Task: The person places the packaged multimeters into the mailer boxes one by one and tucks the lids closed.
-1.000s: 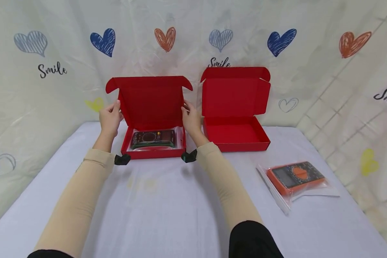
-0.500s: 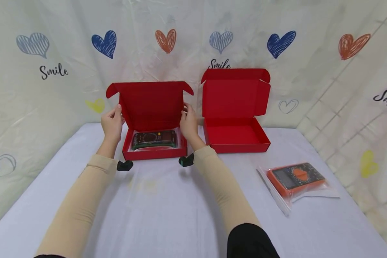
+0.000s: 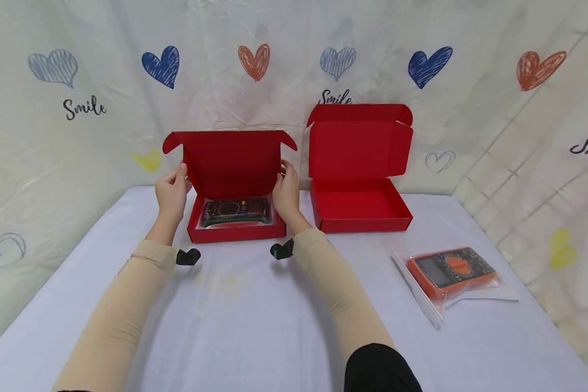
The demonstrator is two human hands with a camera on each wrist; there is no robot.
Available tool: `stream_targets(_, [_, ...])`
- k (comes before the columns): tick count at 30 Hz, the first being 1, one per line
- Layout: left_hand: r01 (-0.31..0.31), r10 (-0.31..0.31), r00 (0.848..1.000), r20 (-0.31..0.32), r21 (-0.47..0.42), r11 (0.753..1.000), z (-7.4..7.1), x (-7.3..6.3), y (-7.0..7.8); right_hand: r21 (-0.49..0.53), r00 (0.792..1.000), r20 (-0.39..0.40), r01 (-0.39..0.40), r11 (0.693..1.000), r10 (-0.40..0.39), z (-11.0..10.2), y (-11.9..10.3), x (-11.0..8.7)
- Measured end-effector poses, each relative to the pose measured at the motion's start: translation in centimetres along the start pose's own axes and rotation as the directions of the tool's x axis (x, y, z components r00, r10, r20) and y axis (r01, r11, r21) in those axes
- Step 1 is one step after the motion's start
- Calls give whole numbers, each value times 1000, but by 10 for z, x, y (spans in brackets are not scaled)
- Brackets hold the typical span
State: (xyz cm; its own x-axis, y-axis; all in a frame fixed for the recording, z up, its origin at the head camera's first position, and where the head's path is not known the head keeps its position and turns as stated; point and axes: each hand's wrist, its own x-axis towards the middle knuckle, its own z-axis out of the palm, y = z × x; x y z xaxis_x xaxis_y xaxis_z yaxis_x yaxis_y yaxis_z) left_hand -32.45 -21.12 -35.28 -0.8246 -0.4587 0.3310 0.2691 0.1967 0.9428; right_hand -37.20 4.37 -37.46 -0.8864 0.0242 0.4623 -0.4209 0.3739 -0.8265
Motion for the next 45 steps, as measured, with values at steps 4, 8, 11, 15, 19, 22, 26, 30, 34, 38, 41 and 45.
stream_targets(4, [-21, 21, 999, 35, 14, 1000, -3, 0, -3, 14, 1000, -10, -6, 1000, 6, 0, -1, -3])
stream_targets(8, [-46, 46, 996, 76, 3, 999, -8, -2, -7, 51, 1000, 19, -23, 998, 22, -3, -1, -5])
stream_targets(11, [-52, 53, 993, 106, -10, 999, -13, -6, -8, 92, 996, 74, -54, 994, 48, -10, -2, -6])
stream_targets(15, [-52, 56, 990, 126, -30, 998, -18, -9, -8, 174, 982, 171, -110, 979, 80, -21, -6, -7])
stream_targets(19, [-32, 45, 988, 147, -93, 995, -20, -10, -6, 268, 960, 260, -174, 948, 103, -31, -12, -7])
stream_targets(22, [0, 26, 983, 180, -143, 990, -22, -9, -4, 341, 944, 307, -228, 912, 121, -37, -13, -5])
stream_targets(26, [78, -29, 970, 240, -198, 977, -28, -6, -3, 418, 922, 356, -301, 857, 150, -43, -11, -1])
stream_targets(30, [206, -123, 950, 288, -279, 938, -34, -3, -2, 484, 906, 390, -353, 801, 164, -46, -6, 0])
stream_targets(34, [284, -178, 927, 329, -309, 908, -37, -1, -2, 498, 904, 399, -356, 791, 155, -47, 0, 0])
stream_targets(38, [305, -175, 905, 388, -305, 902, -39, 0, -1, 469, 903, 406, -337, 817, 140, -49, 1, 0])
stream_targets(41, [343, -177, 876, 449, -320, 883, -45, 3, 2, 483, 892, 430, -361, 797, 144, -51, 0, 2])
stream_targets(45, [421, -202, 813, 547, -311, 852, -56, 11, 11, 488, 864, 476, -417, 767, 167, -57, -5, 2])
